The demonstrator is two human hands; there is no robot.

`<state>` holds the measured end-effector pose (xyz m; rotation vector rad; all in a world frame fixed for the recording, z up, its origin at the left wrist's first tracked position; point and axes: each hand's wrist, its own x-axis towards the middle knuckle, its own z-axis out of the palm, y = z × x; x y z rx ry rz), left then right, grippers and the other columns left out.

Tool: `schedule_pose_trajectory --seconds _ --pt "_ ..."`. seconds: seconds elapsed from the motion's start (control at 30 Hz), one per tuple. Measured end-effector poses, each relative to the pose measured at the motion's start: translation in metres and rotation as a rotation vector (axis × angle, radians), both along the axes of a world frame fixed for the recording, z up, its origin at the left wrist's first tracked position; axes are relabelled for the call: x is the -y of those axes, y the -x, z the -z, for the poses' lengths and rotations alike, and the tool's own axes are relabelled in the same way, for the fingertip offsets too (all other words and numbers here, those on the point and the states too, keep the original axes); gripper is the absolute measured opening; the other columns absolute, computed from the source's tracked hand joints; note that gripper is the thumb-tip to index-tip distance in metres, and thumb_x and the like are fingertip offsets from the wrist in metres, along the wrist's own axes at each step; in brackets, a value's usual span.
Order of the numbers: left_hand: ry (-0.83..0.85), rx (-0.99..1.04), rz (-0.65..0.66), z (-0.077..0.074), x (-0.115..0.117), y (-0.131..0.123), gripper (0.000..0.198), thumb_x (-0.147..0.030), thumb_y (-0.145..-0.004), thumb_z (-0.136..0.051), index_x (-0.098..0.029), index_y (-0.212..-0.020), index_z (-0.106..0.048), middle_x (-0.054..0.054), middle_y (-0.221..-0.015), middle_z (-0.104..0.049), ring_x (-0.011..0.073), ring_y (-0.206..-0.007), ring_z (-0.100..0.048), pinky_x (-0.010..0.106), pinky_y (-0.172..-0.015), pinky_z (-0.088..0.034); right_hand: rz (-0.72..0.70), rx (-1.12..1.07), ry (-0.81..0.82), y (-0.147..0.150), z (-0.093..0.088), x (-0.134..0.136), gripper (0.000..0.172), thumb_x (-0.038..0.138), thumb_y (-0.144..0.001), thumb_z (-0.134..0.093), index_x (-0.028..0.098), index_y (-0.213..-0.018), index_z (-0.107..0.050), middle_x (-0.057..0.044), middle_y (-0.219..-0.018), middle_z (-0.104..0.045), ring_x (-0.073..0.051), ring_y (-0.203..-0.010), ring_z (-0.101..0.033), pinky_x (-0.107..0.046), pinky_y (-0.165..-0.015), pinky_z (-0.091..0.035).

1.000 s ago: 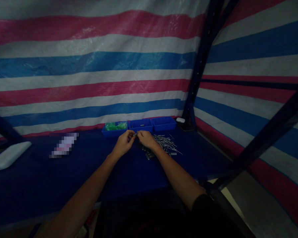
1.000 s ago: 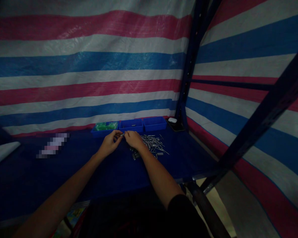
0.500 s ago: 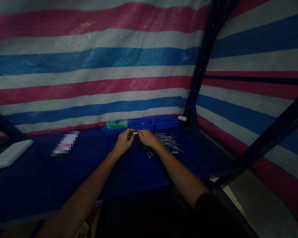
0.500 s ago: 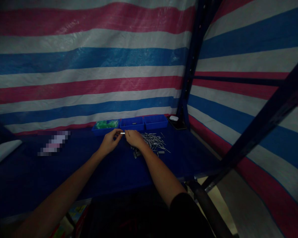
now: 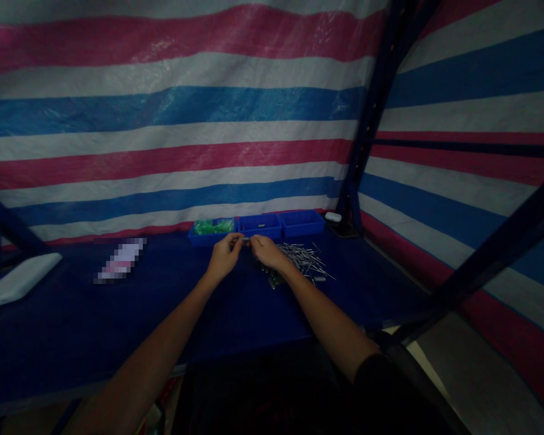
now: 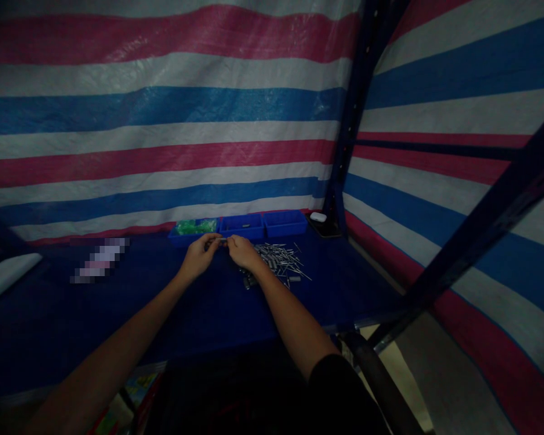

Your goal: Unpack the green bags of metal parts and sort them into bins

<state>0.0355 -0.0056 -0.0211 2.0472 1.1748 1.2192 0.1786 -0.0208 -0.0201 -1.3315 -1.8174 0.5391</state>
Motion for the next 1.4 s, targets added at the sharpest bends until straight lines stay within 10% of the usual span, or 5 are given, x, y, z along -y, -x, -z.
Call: schedule_pose_trajectory --seconds 0.3,0.57,1.03,1.23,1.4 --pt "0.209 0.032 -0.010 0.006 -0.003 -0.002 0.044 -0.050 -0.078 -0.039 -0.012 -0.067 -0.058 0.004 -0.063 -0.059 0.0147 -0.060 -0.055 0.026 -0.060 -0.041 0.054 0.272 -0.099 -0.005 0.000 0.008 0.023 0.035 -0.086 -0.040 0.020 -0.092 -0.056 -0.002 -0.077 -0.063 -0.013 -0.069 -0.055 -0.022 -0.061 -0.033" --pt "-0.037 -0.038 0.142 0.003 0.008 -0.005 0.041 -0.034 -0.074 -0.054 -0.016 -0.109 -0.045 0.001 -0.078 -0.059 0.0132 -0.074 -0.058 0.026 -0.072 -0.044 0.160 0.305 -0.034 -0.006 -0.005 0.002 0.041 0.033 -0.092 -0.025 0.016 -0.082 -0.060 -0.008 -0.085 -0.066 -0.015 -0.076 -0.057 -0.023 -0.065 -0.034" --pt "0.124 -0.022 0.027 0.006 -0.002 -0.002 0.045 -0.051 -0.081 -0.033 -0.014 -0.069 -0.056 0.003 -0.063 -0.058 0.0141 -0.062 -0.055 0.025 -0.062 -0.042 0.008 0.240 -0.180 -0.008 -0.005 0.009 0.021 0.031 -0.084 -0.042 0.021 -0.097 -0.055 0.001 -0.074 -0.062 -0.012 -0.063 -0.052 -0.021 -0.057 -0.031" --pt "0.103 -0.389 0.268 0.009 0.013 -0.011 0.041 -0.050 -0.080 -0.038 -0.016 -0.080 -0.061 0.003 -0.075 -0.062 0.0153 -0.070 -0.056 0.026 -0.066 -0.042 0.262 0.273 -0.192 -0.030 -0.014 0.006 0.022 0.033 -0.079 -0.044 0.019 -0.073 -0.059 0.000 -0.067 -0.060 -0.011 -0.061 -0.051 -0.021 -0.055 -0.029" --pt "-0.107 -0.642 0.208 0.008 0.025 -0.018 0.029 -0.044 -0.075 -0.053 -0.021 -0.092 -0.059 0.002 -0.089 -0.062 0.0174 -0.085 -0.056 0.028 -0.074 -0.040 0.501 0.266 -0.206 -0.048 -0.021 -0.008 0.030 0.041 -0.082 -0.039 0.023 -0.096 -0.059 -0.001 -0.073 -0.062 -0.014 -0.066 -0.053 -0.022 -0.057 -0.030"
